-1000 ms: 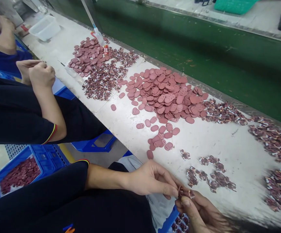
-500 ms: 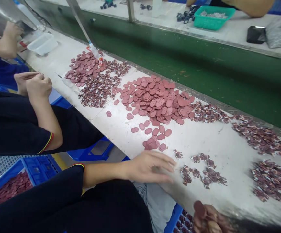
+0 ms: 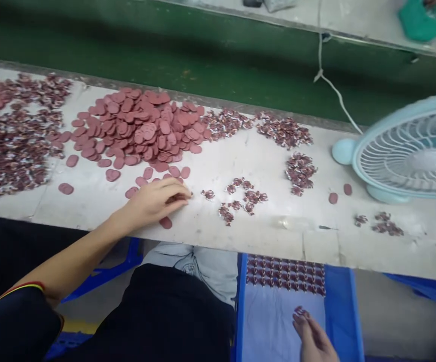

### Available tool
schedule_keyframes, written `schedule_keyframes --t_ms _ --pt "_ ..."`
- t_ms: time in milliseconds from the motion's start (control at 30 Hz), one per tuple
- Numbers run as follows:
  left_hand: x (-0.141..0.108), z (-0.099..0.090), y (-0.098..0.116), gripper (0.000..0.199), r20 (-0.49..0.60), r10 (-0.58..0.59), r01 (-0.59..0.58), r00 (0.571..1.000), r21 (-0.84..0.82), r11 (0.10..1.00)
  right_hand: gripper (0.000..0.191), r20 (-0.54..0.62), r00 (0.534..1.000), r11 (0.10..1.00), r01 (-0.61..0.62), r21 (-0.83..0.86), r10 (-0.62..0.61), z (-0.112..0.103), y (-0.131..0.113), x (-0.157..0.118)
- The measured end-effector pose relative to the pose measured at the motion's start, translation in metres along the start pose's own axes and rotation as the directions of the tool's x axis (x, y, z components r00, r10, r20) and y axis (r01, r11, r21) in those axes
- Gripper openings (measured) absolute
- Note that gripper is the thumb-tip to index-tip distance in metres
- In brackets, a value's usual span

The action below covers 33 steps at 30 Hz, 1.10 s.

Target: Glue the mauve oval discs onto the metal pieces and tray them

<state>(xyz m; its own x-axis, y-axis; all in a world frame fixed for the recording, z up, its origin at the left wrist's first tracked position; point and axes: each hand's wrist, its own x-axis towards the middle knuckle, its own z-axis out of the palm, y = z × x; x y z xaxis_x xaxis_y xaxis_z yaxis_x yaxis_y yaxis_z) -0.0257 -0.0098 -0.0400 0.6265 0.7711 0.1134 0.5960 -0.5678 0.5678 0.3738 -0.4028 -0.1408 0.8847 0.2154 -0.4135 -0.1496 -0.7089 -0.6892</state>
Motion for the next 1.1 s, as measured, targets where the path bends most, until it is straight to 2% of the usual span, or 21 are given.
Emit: schedule_keyframes --t_ms 100,167,267,333,500,600,700,1100 --pt "0.001 -0.005 0.01 0.018 -0.028 -0.079 0.075 0.996 -0.126 0.989 0.047 0.111 0.992 0.99 -0.036 -0.134 0.051 0.025 0.04 -0.013" --pt "-0.001 -0.007 0.017 0.017 -0.051 -0.165 0.146 0.985 -0.271 0.952 0.049 0.219 0.974 0.985 -0.023 -0.173 0.061 0.042 0.056 -0.022" --pt "-0.006 -0.006 0.026 0.017 -0.018 -0.291 0.241 0.957 -0.511 0.825 0.056 0.335 0.941 0.984 0.012 -0.178 0.049 0.061 0.069 -0.031" --pt "-0.009 -0.003 0.029 0.018 0.035 -0.323 0.273 0.946 -0.627 0.73 0.057 0.383 0.923 0.983 0.031 -0.183 0.042 0.07 0.074 -0.034" --pt "-0.01 0.007 0.037 0.019 0.042 -0.373 0.249 0.927 -0.812 0.527 0.053 0.469 0.883 0.985 0.081 -0.151 0.0 0.087 0.083 -0.033" --pt "-0.01 0.008 0.041 0.019 0.09 -0.407 0.274 0.909 -0.864 0.422 0.051 0.48 0.877 0.985 0.097 -0.145 -0.015 0.096 0.089 -0.031" --pt "-0.013 0.006 0.042 0.024 0.153 -0.408 0.312 0.9 -0.88 0.359 0.05 0.48 0.877 0.985 0.097 -0.141 -0.017 0.102 0.094 -0.03" --pt "-0.019 0.002 0.034 0.027 0.195 -0.435 0.328 0.879 -0.909 0.256 0.045 0.467 0.884 0.993 0.07 -0.094 -0.018 0.1 0.086 -0.032"
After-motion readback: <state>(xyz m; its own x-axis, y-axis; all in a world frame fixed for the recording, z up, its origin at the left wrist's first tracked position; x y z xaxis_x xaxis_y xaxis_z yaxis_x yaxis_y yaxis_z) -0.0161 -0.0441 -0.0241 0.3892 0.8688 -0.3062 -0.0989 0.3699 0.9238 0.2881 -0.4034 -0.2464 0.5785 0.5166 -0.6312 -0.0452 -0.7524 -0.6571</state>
